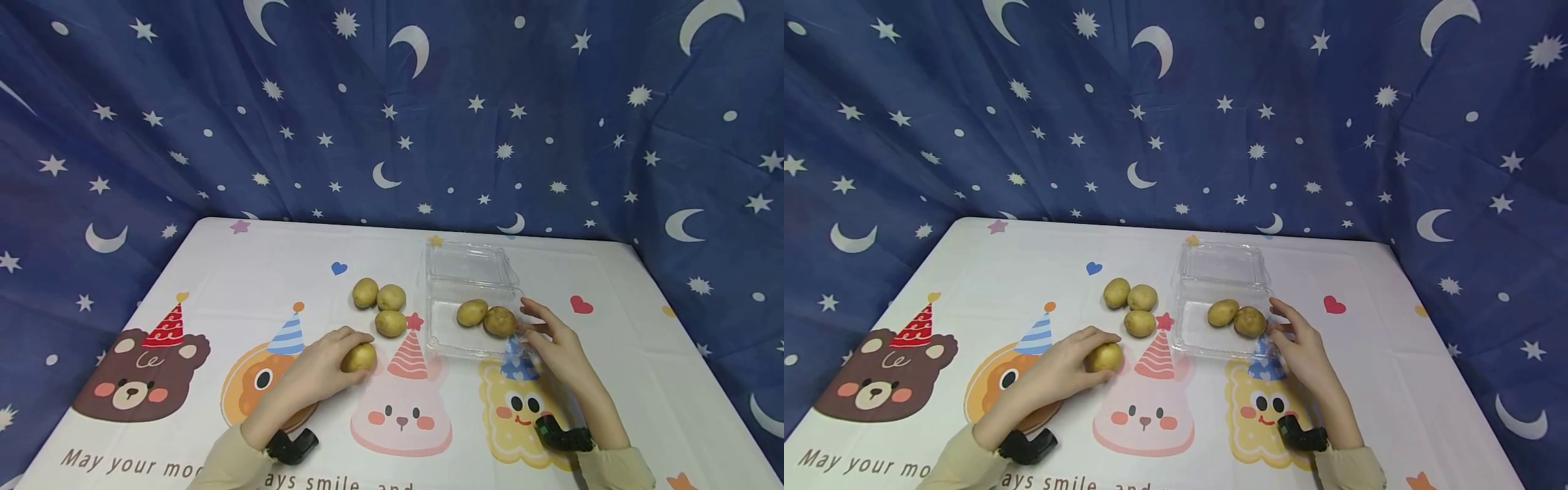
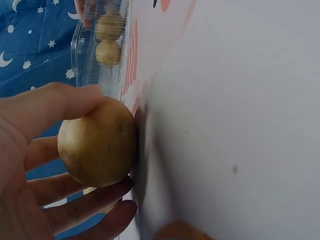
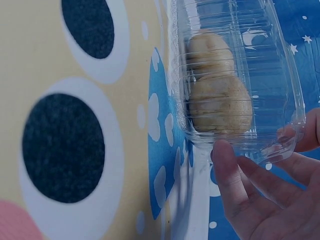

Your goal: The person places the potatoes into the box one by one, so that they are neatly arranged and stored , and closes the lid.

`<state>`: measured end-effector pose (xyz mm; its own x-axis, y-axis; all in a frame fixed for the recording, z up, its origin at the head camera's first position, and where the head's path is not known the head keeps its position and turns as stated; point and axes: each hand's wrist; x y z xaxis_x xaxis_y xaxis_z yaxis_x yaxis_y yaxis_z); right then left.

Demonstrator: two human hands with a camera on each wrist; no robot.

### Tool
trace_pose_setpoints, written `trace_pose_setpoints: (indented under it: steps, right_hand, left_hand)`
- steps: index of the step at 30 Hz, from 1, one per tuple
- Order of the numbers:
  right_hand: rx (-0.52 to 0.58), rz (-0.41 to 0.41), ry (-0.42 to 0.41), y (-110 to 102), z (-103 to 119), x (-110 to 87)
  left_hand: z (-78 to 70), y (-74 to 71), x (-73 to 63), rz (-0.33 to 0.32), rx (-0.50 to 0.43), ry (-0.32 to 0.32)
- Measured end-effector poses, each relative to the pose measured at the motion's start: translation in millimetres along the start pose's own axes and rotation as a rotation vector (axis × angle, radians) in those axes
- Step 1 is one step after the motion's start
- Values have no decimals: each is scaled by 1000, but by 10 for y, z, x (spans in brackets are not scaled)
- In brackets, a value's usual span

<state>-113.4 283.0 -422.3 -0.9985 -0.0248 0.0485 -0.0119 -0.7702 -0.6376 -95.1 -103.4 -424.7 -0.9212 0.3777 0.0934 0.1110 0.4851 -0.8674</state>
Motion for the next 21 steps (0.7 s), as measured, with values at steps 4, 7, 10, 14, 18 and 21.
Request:
trace_pose_setpoints:
  steps: [4,7,10,14,18,21]
  right_hand:
    - [-8,0,4,-2,5,3]
    - [-10,-1,9,-3,10,4]
    - [2,0,14,1,16,5]
    - [14,-1,16,8,18,6]
    - [12,-2,15,10,16,8]
    - [11,-3,13,10,15,8]
  left_hand:
    - [14,-20,-6,29,-5,2]
    - [18,-34,-9,40,-16,9]
    - [27,-35,-10,44,-16,21]
    - [37,-34,-10,44,1,42]
    - [38,-38,-15,44,16,51]
    - [36,-40,-16,44,26,55]
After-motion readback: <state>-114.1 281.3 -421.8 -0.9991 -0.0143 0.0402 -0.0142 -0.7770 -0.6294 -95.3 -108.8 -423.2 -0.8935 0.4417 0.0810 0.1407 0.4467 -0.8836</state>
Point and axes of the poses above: each hand's wrist, its own x-axis towards the middle knuckle, its own y-axis out of the palm, z = x × y, and after that the axes turned 4 degrees about -z, right-handed
